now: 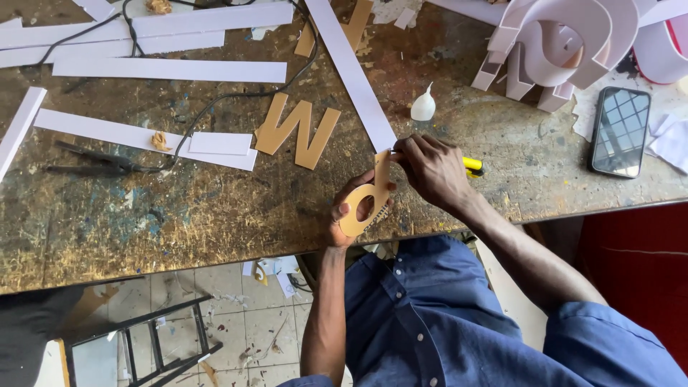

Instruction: Applying edge strips to 3D letters using glue and a utility knife to create channel letters.

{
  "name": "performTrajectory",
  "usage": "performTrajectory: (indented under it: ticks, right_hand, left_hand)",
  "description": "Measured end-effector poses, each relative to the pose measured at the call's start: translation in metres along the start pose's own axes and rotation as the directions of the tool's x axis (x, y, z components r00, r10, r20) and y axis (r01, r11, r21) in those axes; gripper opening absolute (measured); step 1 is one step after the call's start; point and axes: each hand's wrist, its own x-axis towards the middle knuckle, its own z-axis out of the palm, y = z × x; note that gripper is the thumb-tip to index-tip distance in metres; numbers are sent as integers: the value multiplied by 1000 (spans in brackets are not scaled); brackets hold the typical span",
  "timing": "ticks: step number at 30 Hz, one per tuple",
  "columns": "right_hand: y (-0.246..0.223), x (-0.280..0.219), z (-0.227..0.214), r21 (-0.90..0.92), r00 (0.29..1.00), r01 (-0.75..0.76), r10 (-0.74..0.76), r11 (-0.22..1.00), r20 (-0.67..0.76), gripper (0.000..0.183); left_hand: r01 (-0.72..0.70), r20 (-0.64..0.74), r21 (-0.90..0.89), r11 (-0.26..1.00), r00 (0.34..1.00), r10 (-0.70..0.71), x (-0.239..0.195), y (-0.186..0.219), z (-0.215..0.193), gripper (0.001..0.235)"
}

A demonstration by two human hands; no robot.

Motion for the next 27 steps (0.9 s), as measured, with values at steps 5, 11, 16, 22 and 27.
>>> performTrajectory:
  ticks: [5,11,16,22,27]
  right_hand:
    - [-12,-1,10,-58,993,-109,107,992,-45,18]
    - [-2,-1,21,-100,996,-51,44,994,-73,33]
    - [-3,4,17,-58,997,16,-20,998,-71,36]
    - [-6,4,14,64,995,85,-82,994,-51,33]
    - [2,-15,22,125,992,119,-112,985,-64,30]
  left_hand:
    - [-17,-38,98,995,999,21,-4,-1,-5,97]
    - [-21,-70,114,993,997,29,-5,1,1,99]
    - [-44,-101,154,987,993,60,0,5,3,98]
    - [-80,-179,130,988,979,103,-4,-5,-2,97]
    - [-136,-213,85,987,965,151,-3,0,-15,90]
